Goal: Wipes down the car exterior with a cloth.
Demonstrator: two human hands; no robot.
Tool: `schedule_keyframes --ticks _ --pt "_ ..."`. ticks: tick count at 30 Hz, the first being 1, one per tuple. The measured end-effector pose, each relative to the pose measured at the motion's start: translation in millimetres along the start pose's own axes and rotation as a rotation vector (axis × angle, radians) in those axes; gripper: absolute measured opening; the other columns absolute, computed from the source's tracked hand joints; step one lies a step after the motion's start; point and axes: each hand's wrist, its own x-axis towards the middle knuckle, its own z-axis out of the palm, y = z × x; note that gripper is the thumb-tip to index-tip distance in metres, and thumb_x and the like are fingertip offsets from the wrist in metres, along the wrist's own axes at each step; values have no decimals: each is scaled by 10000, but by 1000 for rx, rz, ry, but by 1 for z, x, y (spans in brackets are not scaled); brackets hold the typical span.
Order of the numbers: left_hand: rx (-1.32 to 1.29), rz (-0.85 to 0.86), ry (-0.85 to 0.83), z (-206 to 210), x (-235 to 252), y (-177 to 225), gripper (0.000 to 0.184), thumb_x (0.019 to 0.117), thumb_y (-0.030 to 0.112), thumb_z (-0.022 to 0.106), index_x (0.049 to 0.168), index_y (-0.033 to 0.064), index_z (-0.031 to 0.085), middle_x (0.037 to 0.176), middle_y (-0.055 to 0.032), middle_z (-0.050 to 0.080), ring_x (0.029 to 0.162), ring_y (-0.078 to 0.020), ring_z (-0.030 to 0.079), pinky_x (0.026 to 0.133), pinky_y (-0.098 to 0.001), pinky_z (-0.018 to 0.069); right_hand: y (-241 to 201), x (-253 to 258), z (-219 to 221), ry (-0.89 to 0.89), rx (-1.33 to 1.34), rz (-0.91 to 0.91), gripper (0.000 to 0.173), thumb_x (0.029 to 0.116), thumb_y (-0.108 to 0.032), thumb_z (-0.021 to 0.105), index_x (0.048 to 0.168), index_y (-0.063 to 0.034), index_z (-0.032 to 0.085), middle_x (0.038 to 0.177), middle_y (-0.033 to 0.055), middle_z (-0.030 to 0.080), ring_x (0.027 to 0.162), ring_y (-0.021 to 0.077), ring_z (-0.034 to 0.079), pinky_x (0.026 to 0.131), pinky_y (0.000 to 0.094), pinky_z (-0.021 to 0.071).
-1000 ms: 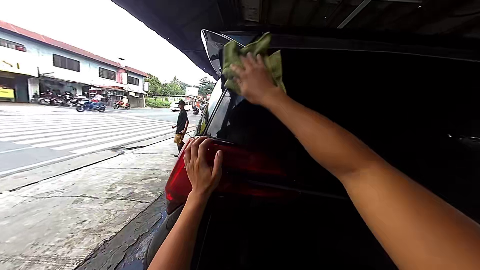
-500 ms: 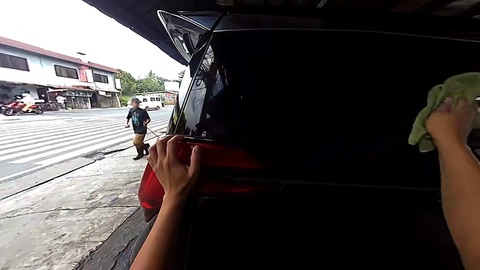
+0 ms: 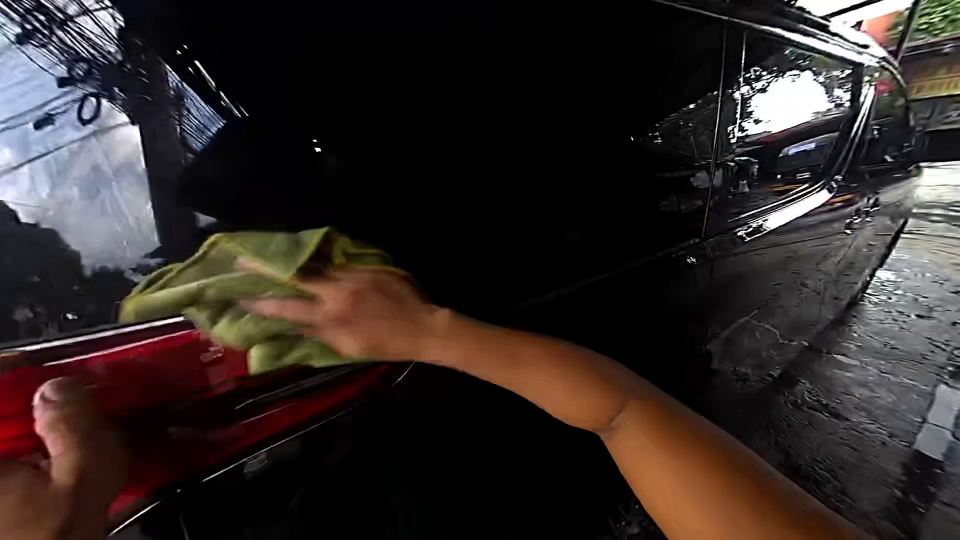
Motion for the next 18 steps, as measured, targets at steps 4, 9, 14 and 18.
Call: schedule_keyframes --ticks 4,9,14,18 --pt "-77 -96 42 9 -8 -8 548 1101 383 421 1347 -94 534 1225 -253 624 1131 -128 625 1004 -326 498 111 -131 -121 131 -429 531 496 1042 -215 545 1533 -245 481 1488 112 554 1312 343 561 1067 591 447" --pt "-1 38 80 14 3 27 625 1043 390 482 1439 -90 427 1331 -287 565 1220 -157 585 1062 -299 459 265 -308 -246 428 -536 1307 587 1112 -379 262 1598 -52 306 1553 301 408 1427 465 424 1153 652 345" --pt "235 86 195 16 3 -10 588 1001 457 549 1351 -15 571 1409 -254 552 1362 -318 513 1148 -464 377 267 -194 -257 460 -516 1276 591 1102 -351 290 1598 -31 314 1594 329 322 1489 488 306 1204 625 271" --pt "264 51 185 16 4 -39 565 1008 519 545 1367 86 597 1398 -176 592 1316 -266 566 1118 -466 439 169 -11 -150 236 -596 508 530 1068 -382 389 1544 -167 480 1545 149 503 1495 369 357 1246 590 200"
